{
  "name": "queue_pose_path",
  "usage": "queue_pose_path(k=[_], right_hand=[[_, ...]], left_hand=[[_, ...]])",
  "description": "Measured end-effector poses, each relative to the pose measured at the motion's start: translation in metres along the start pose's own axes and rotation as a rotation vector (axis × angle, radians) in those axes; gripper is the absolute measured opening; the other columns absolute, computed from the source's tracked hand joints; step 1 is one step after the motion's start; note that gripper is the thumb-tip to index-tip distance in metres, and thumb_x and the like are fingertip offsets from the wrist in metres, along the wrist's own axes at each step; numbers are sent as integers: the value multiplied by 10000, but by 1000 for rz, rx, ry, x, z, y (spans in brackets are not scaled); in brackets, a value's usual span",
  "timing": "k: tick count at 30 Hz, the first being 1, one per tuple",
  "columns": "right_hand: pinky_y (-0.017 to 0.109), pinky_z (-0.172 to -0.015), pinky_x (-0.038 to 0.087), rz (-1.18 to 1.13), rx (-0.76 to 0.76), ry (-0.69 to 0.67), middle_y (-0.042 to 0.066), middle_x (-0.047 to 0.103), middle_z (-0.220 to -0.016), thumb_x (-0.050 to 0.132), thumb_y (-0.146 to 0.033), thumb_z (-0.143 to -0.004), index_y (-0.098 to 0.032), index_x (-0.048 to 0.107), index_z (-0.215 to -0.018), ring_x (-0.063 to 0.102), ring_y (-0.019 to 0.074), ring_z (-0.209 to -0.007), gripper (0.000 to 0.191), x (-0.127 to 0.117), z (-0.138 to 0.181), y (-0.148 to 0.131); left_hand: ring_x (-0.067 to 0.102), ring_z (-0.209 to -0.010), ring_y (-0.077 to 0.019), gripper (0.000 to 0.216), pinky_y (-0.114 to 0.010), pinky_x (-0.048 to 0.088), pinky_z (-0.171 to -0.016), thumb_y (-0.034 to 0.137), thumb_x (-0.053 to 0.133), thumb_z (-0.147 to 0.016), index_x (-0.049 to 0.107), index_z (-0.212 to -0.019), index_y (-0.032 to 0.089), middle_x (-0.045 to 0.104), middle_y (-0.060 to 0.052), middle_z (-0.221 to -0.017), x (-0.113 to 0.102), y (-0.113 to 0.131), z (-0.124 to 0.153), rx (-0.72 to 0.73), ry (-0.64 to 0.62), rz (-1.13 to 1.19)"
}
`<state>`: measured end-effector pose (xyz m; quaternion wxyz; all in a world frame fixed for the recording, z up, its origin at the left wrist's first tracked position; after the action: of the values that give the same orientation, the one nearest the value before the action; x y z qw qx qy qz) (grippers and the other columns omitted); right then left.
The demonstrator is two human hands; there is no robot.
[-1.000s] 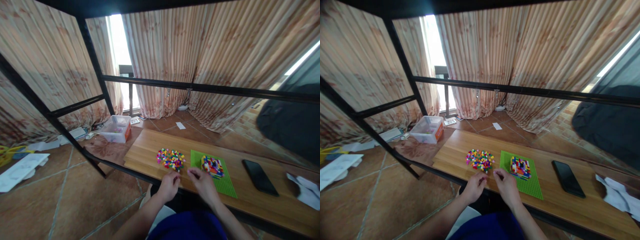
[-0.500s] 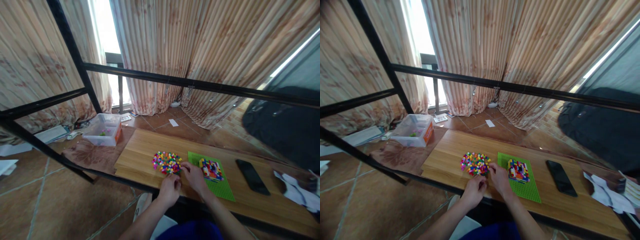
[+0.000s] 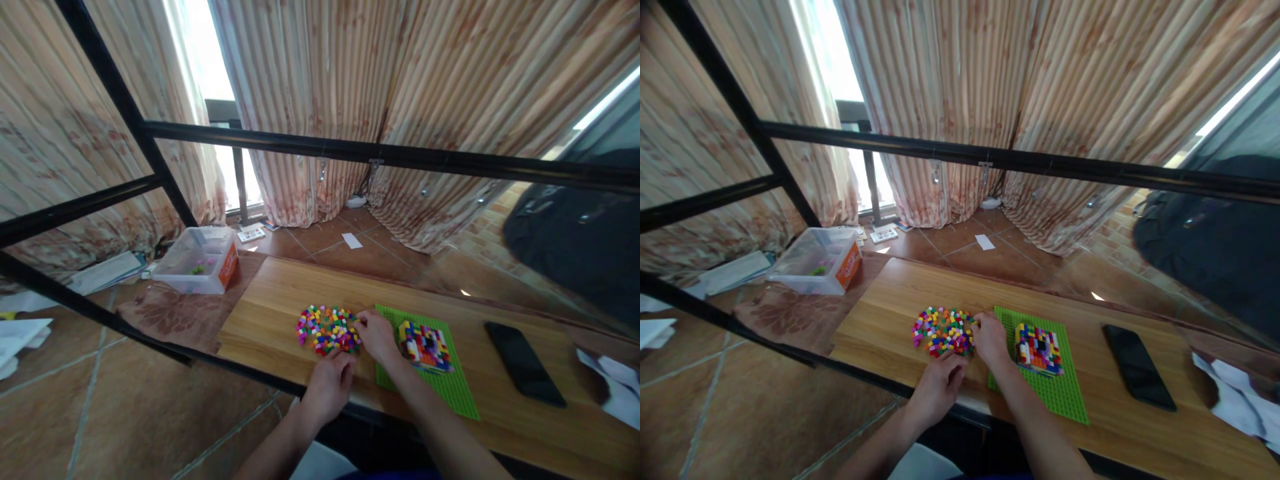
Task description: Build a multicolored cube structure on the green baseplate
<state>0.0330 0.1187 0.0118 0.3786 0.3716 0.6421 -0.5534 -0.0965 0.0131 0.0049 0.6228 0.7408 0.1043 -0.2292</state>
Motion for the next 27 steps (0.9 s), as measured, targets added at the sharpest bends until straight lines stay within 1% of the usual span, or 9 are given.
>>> queue_pose_path(k=[6, 8, 10, 11, 13, 17, 19, 21, 27], right_hand=[[255, -690, 436, -82, 8, -8, 41, 705, -814, 598, -165, -831, -178, 695, -811, 640, 157, -740, 100, -13, 4, -11], [254, -693, 448, -159, -35, -2, 27, 710, -819, 572, -201, -863, -196, 704, -846, 641, 150, -735, 133, -28, 12, -14], [274, -718, 472, -359, -134, 43, 31, 722, -851, 542, -254, -894, -216, 723, -896, 648, 158, -752, 184, -50, 25, -11], [286, -750, 487, -460, -166, 76, 41, 733, -911, 539, -291, -903, -225, 730, -930, 661, 169, -805, 203, -64, 32, -5], [316, -801, 507, -572, -129, 160, 55, 740, -985, 554, -360, -902, -236, 740, -970, 674, 194, -893, 234, -89, 46, 20], [344, -769, 530, -558, 59, 206, 66, 746, -980, 574, -434, -878, -224, 743, -1025, 685, 211, -848, 308, -117, 58, 84], [354, -784, 528, -511, 91, 202, 68, 750, -980, 581, -428, -864, -217, 749, -1012, 688, 217, -851, 308, -119, 55, 106], [362, -817, 521, -484, 74, 166, 66, 750, -1003, 573, -415, -865, -217, 751, -995, 688, 219, -881, 296, -115, 48, 115], [387, -849, 507, -472, -23, 88, 56, 740, -985, 533, -402, -887, -234, 746, -941, 658, 222, -914, 277, -98, 36, 106]], left_hand=[[607, -827, -173, 202, -273, 464, -734, 152, 457, -911, 654, -880, 183, 642, -57, -875, -2, 2, -3, 21, -1, -58], [617, -827, -169, 201, -271, 470, -740, 159, 462, -918, 659, -889, 185, 656, -59, -887, -2, 1, -3, 36, 18, -67], [620, -797, -158, 207, -262, 472, -725, 163, 461, -927, 662, -888, 192, 660, -51, -865, -2, 1, -3, 55, 36, -94], [622, -785, -154, 212, -257, 472, -718, 165, 458, -932, 662, -881, 196, 660, -47, -850, -1, 1, -3, 65, 46, -111], [630, -787, -149, 221, -251, 478, -717, 175, 450, -946, 661, -885, 202, 661, -42, -843, 0, 1, -2, 85, 68, -149], [644, -820, -149, 210, -251, 499, -738, 197, 450, -964, 659, -936, 202, 671, -47, -882, 3, 2, 0, 123, 107, -215], [646, -825, -150, 208, -255, 507, -747, 203, 451, -968, 658, -946, 201, 675, -49, -889, 4, 2, 0, 131, 110, -245], [646, -823, -150, 205, -258, 514, -751, 204, 452, -969, 657, -951, 199, 677, -49, -889, 5, 3, 0, 133, 109, -273], [652, -829, -145, 188, -257, 519, -765, 201, 466, -969, 654, -958, 203, 679, -35, -883, 5, 5, 0, 125, 138, -334]])
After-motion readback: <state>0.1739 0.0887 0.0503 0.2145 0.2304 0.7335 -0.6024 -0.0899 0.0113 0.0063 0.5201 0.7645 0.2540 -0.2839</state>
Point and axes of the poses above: each hand's wrist, its own z-axis away from the middle knuckle, its own x-axis out of the palm, y = z × x, the point moved 4 cm from there along -z, towards the middle knuckle
